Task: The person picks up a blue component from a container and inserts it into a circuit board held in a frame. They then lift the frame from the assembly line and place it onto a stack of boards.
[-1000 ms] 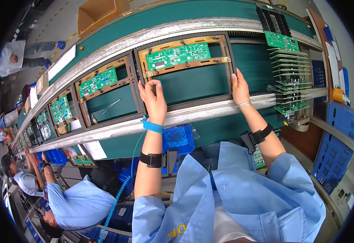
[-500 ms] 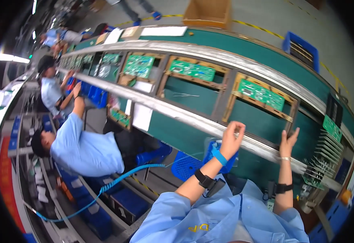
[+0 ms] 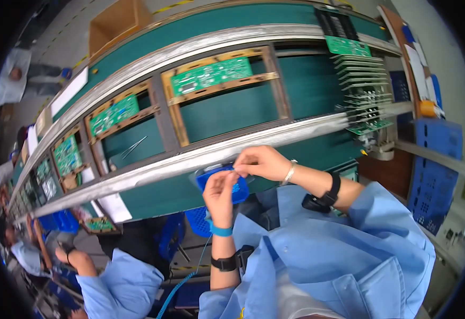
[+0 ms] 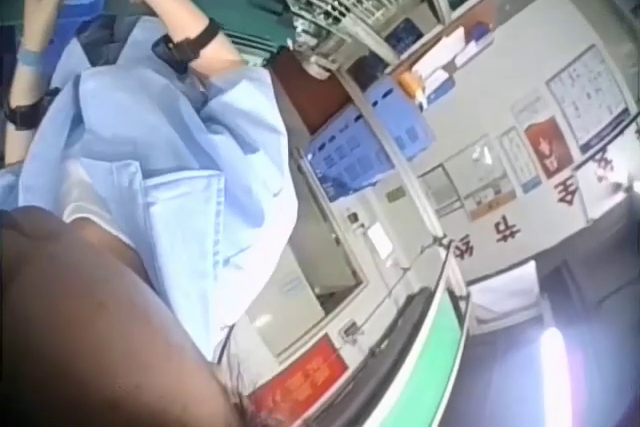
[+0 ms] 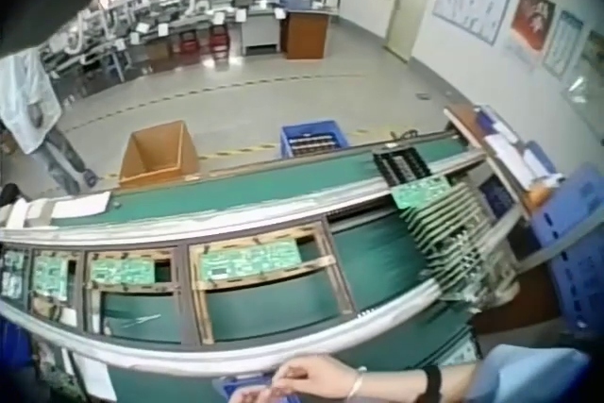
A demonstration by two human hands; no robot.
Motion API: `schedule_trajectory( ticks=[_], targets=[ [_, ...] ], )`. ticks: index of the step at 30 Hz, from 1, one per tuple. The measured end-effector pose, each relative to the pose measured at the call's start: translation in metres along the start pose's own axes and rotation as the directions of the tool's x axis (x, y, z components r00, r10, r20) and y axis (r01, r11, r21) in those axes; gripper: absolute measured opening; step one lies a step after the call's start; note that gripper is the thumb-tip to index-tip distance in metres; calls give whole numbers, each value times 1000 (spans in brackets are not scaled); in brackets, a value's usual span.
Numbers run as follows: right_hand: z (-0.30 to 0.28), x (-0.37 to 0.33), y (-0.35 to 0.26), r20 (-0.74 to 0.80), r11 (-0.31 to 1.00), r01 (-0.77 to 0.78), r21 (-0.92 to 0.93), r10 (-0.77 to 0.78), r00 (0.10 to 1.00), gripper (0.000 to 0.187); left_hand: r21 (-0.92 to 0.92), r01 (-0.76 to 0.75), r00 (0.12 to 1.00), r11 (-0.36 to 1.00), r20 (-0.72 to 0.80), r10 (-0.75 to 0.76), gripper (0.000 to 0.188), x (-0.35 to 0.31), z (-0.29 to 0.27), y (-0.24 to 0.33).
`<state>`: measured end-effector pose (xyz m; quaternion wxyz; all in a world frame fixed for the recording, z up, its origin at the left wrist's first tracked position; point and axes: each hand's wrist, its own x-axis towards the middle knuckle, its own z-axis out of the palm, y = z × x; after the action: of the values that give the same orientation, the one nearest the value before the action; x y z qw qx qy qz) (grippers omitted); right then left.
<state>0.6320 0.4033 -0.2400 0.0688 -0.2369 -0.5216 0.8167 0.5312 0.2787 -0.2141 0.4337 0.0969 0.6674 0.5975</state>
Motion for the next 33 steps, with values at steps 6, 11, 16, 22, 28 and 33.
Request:
schedule_trajectory(
  ticks=[6, 11, 16, 22, 28, 33],
  targets=[
    [-109, 80, -66, -330, 797, 180, -576, -428, 842, 9, 650, -179, 984, 739, 118, 135, 17, 1, -44, -73],
    [-139, 139, -74, -98, 487, 185, -853, -499, 861, 10, 951, -173, 938, 258, 79, 339, 29, 6, -32, -111],
    [-145, 161, -47, -48, 345, 204, -916, -601, 798, 11, 953, -92, 951, 289, -2, 311, 25, 19, -31, -123],
    [-147, 166, -46, 71, 232, 272, -934, -626, 777, 10, 814, -80, 993, 575, 15, 117, 15, 19, -40, -131],
    [-148, 163, -52, 194, 33, 281, -959, -646, 739, 12, 472, 97, 989, 876, -141, -34, 9, 13, -38, -121],
    [-139, 161, -58, 205, 8, 272, -962, -637, 743, 14, 65, 109, 974, 992, -206, -93, 5, 8, -34, -123]
  ],
)
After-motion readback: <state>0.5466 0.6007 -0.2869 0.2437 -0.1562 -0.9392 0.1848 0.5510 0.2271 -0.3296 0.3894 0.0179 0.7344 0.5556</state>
